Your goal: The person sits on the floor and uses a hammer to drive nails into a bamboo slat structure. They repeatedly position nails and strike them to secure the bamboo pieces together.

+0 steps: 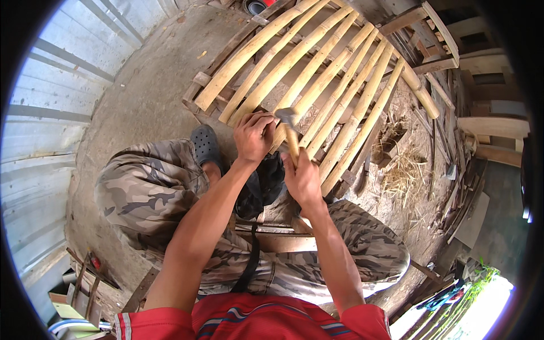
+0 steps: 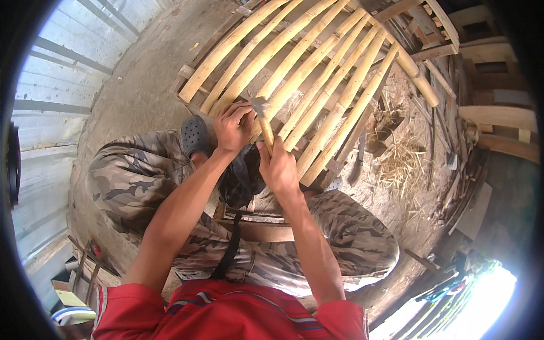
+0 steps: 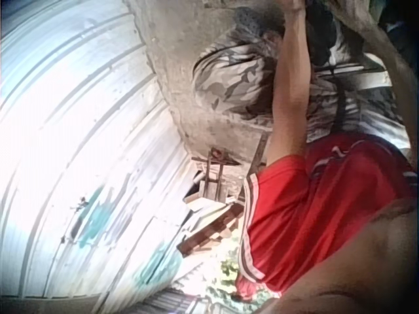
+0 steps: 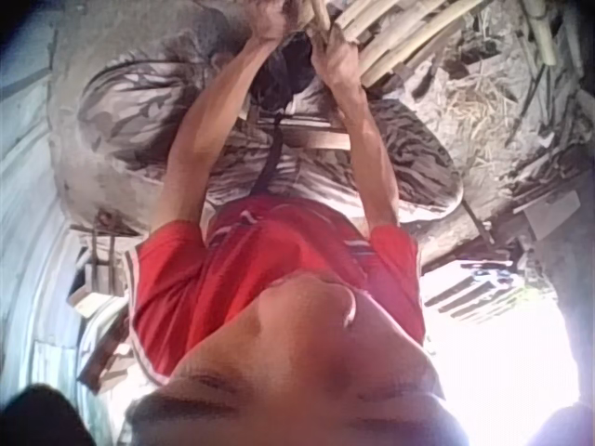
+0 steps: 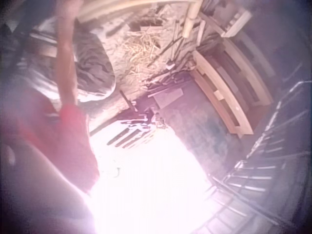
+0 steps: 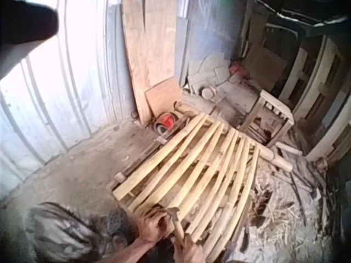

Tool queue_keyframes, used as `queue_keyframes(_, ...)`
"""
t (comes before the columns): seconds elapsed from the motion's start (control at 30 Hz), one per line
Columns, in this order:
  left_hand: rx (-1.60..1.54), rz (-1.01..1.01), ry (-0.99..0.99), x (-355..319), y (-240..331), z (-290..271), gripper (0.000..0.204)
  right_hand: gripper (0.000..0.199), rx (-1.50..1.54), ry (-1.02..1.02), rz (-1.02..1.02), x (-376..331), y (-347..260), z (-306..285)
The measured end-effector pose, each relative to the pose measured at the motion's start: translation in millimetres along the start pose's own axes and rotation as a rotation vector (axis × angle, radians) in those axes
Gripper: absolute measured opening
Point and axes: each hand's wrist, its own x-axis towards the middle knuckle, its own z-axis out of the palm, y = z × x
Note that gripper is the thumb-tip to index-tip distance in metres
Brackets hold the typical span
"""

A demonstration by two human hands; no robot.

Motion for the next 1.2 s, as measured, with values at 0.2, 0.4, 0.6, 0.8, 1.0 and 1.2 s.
queue_keyframes(0.2, 0.012, 0.01, 0.016, -3.0, -3.3, 0.1, 0.006, 0.035, 0.042, 0.135, -0.136, -4.8, -8.4, -1.4)
queue_keyframes(0.4, 0.021, 0.016, -0.017, -3.5, -2.2, -1.9, 0.012, 0.032, 0.001, 0.06, -0.007, 4.2, -7.2, -4.0)
queue_keyframes(0.6, -0.009, 0.077, -0.136, -5.3, -9.2, -14.0, 0.023, 0.047, 0.059, 0.173, 0.017, -5.1, -6.9, -22.5)
queue_keyframes(0.8, 0.362, -0.224, 0.085, 6.4, -19.0, -9.9, 0.037, 0.045, 0.104, 0.155, 0.079, -9.4, 2.3, -22.2)
queue_keyframes(1.0, 0.499, -0.407, 0.085, 11.5, -16.4, 4.8, 0.037, 0.043, 0.096, 0.11, 0.051, -13.6, 7.4, -13.0)
queue_keyframes(1.2, 0.481, -0.316, 0.092, 10.1, -13.4, -0.4, 0.039, 0.041, 0.085, 0.079, 0.04, -15.6, 11.0, -4.4)
